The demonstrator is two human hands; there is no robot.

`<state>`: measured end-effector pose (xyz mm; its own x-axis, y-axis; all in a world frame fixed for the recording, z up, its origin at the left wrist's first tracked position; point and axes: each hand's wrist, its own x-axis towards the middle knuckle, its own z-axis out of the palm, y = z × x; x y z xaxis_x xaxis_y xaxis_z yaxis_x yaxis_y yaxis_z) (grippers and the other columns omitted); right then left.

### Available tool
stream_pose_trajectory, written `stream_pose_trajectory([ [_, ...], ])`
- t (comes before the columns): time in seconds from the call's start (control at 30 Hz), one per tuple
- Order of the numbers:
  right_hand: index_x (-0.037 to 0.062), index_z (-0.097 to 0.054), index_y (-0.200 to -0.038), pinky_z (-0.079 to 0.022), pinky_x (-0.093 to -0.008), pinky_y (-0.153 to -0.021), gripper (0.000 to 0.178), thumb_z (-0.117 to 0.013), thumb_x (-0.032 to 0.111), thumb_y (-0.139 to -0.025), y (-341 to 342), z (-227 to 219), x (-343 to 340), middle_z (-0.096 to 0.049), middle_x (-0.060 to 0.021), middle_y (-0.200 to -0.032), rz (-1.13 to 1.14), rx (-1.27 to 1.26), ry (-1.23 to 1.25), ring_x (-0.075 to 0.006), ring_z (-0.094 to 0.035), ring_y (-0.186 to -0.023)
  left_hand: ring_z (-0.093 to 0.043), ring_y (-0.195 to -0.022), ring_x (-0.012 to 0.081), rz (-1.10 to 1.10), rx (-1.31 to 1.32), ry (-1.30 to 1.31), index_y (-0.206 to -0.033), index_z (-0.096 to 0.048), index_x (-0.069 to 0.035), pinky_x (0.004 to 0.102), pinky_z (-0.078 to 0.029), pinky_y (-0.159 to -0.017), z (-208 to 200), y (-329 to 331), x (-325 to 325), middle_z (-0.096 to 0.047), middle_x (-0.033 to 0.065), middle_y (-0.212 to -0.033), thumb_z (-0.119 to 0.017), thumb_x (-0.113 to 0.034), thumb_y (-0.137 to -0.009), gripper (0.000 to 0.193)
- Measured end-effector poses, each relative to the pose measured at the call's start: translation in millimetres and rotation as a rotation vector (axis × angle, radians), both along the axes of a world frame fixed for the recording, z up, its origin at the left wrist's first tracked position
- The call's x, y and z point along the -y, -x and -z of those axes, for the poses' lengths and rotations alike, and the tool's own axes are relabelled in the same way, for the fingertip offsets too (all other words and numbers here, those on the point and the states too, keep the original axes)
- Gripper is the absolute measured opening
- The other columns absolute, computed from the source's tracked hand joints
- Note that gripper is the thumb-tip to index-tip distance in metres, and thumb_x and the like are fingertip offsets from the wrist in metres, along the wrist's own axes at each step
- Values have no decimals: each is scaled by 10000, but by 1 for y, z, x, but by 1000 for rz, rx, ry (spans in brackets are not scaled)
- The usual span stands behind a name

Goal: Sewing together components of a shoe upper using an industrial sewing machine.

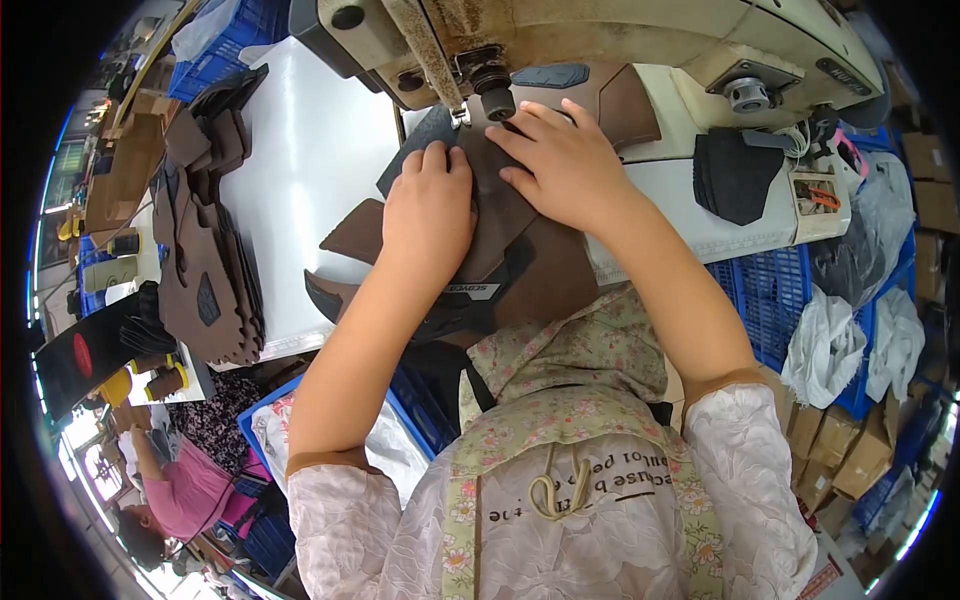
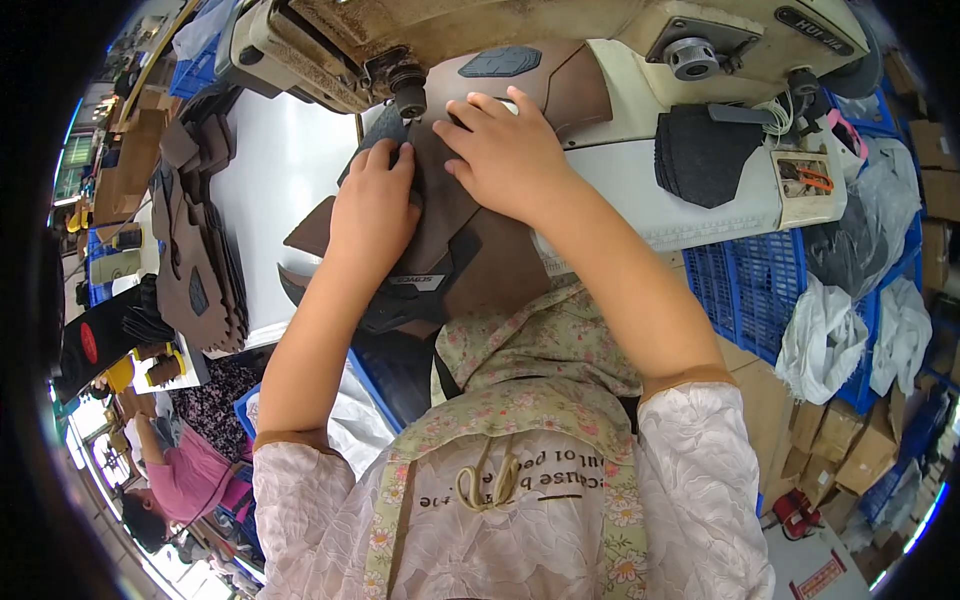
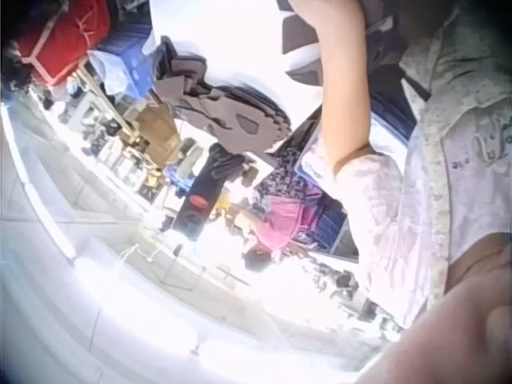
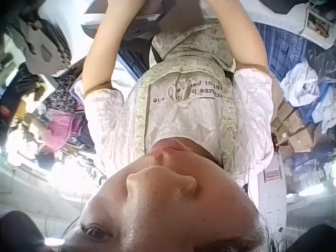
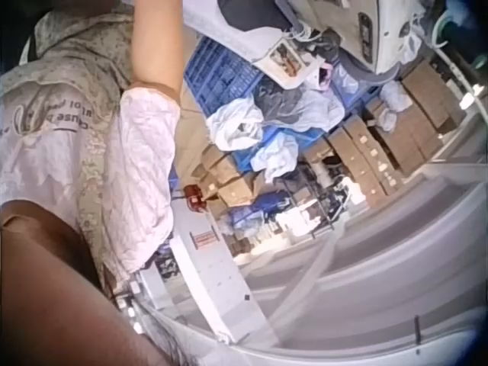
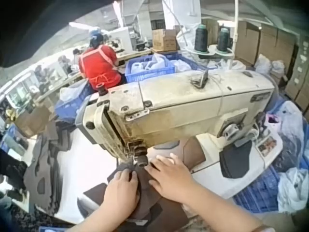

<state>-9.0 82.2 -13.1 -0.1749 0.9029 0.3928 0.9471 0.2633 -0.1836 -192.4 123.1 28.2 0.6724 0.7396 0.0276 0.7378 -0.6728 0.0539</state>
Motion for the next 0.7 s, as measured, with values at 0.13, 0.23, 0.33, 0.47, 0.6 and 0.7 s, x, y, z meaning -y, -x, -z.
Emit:
stream_pose_trajectory([
  [0.13,174,-641,-1229,-337,-522,-1099,377,-653,309,-877,-13,0,-7,-565,-16,-1303,-27,19,-4,-203,-488,-1279,-568,-1130,339,-14,-8,-39,-1247,-588,38,413,-535,-897,3,-9,0,-578,184,-1203,-704,-50,-699,567],
  [0.23,179,-639,-1232,-335,-521,-1098,364,-646,290,-886,-20,0,-13,-563,-13,-1307,-69,50,-35,-196,-489,-1276,-577,-1115,343,-24,-25,-40,-1240,-586,53,411,-537,-893,3,-13,-1,-585,202,-1181,-690,-51,-709,551],
  [0.33,171,-651,-1209,-345,-517,-1083,333,-639,233,-882,-22,-2,-16,-582,-25,-1268,-94,38,-41,-213,-507,-1255,-580,-1113,347,-13,-32,-3,-1234,-587,54,412,-533,-901,-2,-13,-4,-588,205,-1180,-688,-62,-712,544],
  [0.47,130,-683,-1111,-403,-462,-999,287,-614,153,-834,-2,-4,-7,-628,-52,-1146,-70,6,-12,-232,-549,-1186,-568,-1154,352,43,-10,154,-1230,-594,39,423,-509,-949,-19,-6,-11,-588,186,-1221,-701,-101,-714,545],
  [0.6,105,-694,-1054,-429,-414,-929,271,-585,122,-807,13,-4,4,-650,-58,-1088,-26,-81,-39,-223,-576,-1130,-545,-1202,350,62,0,133,-1238,-600,36,421,-489,-990,-15,2,-11,-564,191,-1295,-698,-129,-723,550],
  [0.7,109,-696,-1085,-418,-417,-971,291,-578,101,-820,10,0,5,-652,-59,-1169,-23,-75,-73,-223,-572,-1172,-533,-1215,353,56,-49,97,-1249,-594,43,422,-487,-994,-16,-2,-6,-559,205,-1300,-687,-117,-728,553],
])
